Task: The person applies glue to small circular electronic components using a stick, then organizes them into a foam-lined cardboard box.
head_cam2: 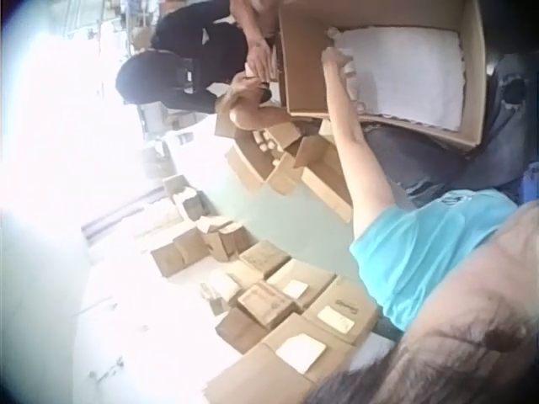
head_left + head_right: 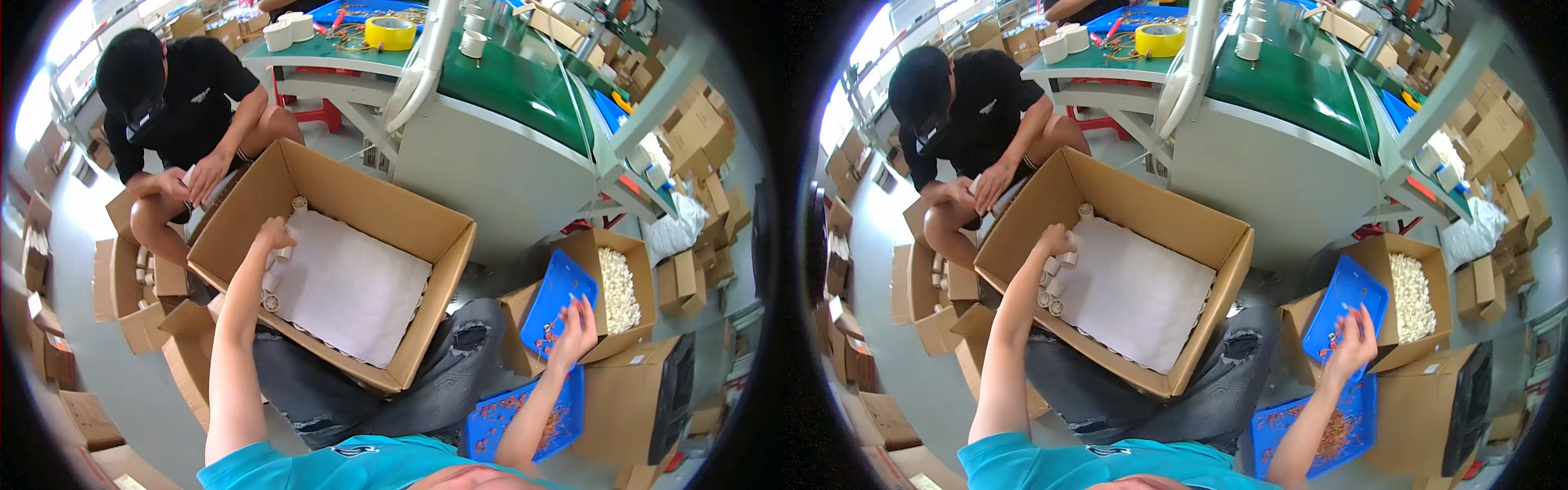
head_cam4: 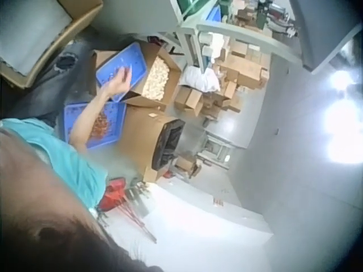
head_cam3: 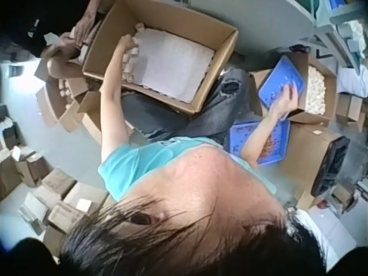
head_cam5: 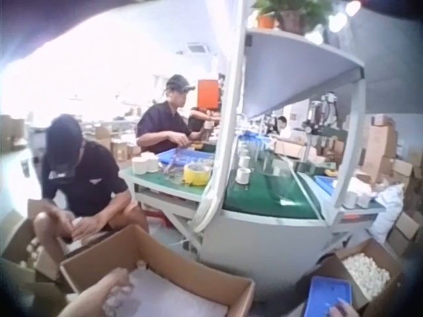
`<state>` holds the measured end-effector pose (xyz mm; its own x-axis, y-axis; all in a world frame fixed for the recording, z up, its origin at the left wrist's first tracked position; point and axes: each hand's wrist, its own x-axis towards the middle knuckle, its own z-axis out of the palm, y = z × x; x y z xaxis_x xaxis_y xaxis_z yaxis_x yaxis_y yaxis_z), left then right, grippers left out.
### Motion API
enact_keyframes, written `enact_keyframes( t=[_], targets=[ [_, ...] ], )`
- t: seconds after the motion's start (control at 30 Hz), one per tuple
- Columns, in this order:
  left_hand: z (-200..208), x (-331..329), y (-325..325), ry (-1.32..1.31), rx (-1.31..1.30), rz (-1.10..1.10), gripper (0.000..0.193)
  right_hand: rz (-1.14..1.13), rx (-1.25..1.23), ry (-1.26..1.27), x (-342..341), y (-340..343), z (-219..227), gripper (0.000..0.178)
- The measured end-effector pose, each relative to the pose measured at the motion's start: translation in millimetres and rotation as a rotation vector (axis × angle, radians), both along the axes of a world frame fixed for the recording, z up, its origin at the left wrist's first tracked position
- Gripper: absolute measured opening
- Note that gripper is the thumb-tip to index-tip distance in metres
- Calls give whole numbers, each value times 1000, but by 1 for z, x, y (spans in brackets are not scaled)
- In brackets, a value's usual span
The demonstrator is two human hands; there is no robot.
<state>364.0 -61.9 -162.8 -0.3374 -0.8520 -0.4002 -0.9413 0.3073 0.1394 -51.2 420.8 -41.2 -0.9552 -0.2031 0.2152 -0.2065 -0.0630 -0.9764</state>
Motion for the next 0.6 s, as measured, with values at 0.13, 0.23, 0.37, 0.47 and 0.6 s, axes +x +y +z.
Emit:
enact_keyframes(
  t=[0.13,0.23,0.37,0.47,0.6],
  targets=[
    [46,-30,42,727,3,-21,65,346,-18,35,45,-84,10,27],
    [96,-69,105,1451,525,109,65,631,-71,62,70,-145,7,24],
    [138,-74,155,1642,685,66,59,755,34,198,106,-205,21,21],
    [119,-64,164,1707,645,139,58,791,9,205,119,-224,8,23],
    [135,-59,179,1717,510,246,59,846,-40,35,122,-224,-32,24]
  ],
)
